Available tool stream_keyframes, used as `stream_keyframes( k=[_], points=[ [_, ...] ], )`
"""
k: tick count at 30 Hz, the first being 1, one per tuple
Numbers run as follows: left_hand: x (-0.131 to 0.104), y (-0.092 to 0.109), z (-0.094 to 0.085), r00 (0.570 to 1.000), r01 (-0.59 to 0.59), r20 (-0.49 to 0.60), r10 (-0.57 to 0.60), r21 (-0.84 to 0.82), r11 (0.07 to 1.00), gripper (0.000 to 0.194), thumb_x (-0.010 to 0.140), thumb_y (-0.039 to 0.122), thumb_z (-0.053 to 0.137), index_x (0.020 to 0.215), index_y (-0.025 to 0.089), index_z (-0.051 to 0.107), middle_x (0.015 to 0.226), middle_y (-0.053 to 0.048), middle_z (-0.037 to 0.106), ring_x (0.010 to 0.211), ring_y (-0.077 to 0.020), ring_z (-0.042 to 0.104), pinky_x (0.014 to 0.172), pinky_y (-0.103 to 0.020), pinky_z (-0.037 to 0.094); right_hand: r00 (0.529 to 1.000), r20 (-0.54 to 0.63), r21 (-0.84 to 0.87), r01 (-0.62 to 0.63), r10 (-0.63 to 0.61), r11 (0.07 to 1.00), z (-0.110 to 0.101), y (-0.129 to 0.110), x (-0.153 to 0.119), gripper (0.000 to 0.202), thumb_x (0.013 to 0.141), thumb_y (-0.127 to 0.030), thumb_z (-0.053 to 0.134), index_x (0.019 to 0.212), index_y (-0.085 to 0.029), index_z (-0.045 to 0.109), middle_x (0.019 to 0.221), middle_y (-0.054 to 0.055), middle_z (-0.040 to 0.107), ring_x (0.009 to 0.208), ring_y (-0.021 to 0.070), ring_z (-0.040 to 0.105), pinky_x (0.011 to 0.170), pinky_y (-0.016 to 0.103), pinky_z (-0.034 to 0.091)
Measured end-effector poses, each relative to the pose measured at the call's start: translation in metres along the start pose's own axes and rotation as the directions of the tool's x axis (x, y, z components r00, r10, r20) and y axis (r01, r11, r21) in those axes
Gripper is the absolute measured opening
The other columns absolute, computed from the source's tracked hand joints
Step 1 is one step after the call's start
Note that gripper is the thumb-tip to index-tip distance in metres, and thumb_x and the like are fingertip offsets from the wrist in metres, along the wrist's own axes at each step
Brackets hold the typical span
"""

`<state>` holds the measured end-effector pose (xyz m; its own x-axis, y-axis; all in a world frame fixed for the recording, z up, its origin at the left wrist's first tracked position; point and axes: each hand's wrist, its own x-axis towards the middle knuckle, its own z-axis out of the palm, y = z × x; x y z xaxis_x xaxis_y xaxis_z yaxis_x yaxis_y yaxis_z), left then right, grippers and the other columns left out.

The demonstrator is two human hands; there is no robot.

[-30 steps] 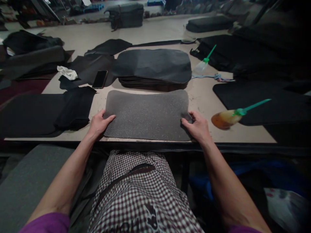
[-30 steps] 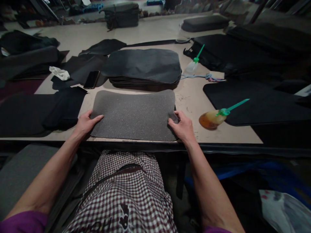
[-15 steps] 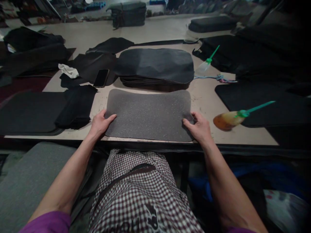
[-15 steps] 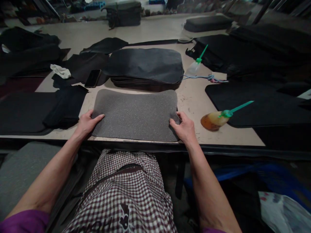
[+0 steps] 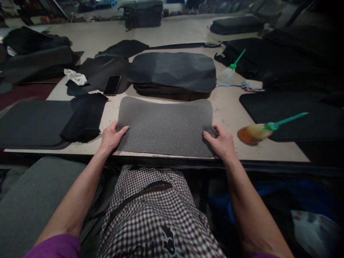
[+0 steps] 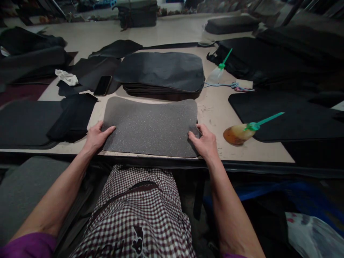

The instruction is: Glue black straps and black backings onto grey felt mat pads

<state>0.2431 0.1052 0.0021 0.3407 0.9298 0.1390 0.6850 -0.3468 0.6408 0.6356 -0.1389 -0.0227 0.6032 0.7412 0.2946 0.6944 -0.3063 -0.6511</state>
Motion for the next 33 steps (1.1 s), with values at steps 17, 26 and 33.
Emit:
stream_keyframes(
  k=[17,26,33],
  points=[
    [0.0014,-0.0062,0.0032,0.999,-0.029,-0.028,0.031,0.038,0.999,0.049,0.086,0.063,0.065,0.107,0.019,0.071,0.091,-0.005,0.075,0.081,-0.024,0.067,0.075,-0.033,0.05,1.0,0.005,0.003,0.015,-0.015,1.0,0.0002,0.0013,-0.0007,0.035,0.084,-0.045,0.066,0.111,-0.023,0.069,0.098,0.007,0.075,0.083,0.0282,0.069,0.078,0.04,0.054],
    [0.0004,-0.0047,0.0031,0.999,-0.031,-0.04,0.033,0.043,0.999,0.044,0.086,0.061,0.066,0.1,0.02,0.07,0.086,-0.004,0.073,0.076,-0.0231,0.065,0.07,-0.032,0.047,1.0,0.004,0.024,0.014,-0.014,1.0,-0.0001,-0.0012,-0.0009,0.034,0.083,-0.043,0.067,0.11,-0.023,0.07,0.098,0.007,0.075,0.084,0.0278,0.07,0.077,0.038,0.054],
    [0.0003,-0.0068,0.0041,0.999,-0.03,-0.034,0.032,0.036,0.999,0.048,0.086,0.062,0.065,0.109,0.02,0.071,0.097,-0.006,0.076,0.083,-0.0245,0.068,0.076,-0.033,0.05,1.0,0.002,0.01,0.022,-0.022,1.0,-0.0004,0.0002,-0.0016,0.034,0.085,-0.046,0.067,0.11,-0.023,0.07,0.098,0.007,0.075,0.082,0.0274,0.069,0.077,0.038,0.053]
  ],
)
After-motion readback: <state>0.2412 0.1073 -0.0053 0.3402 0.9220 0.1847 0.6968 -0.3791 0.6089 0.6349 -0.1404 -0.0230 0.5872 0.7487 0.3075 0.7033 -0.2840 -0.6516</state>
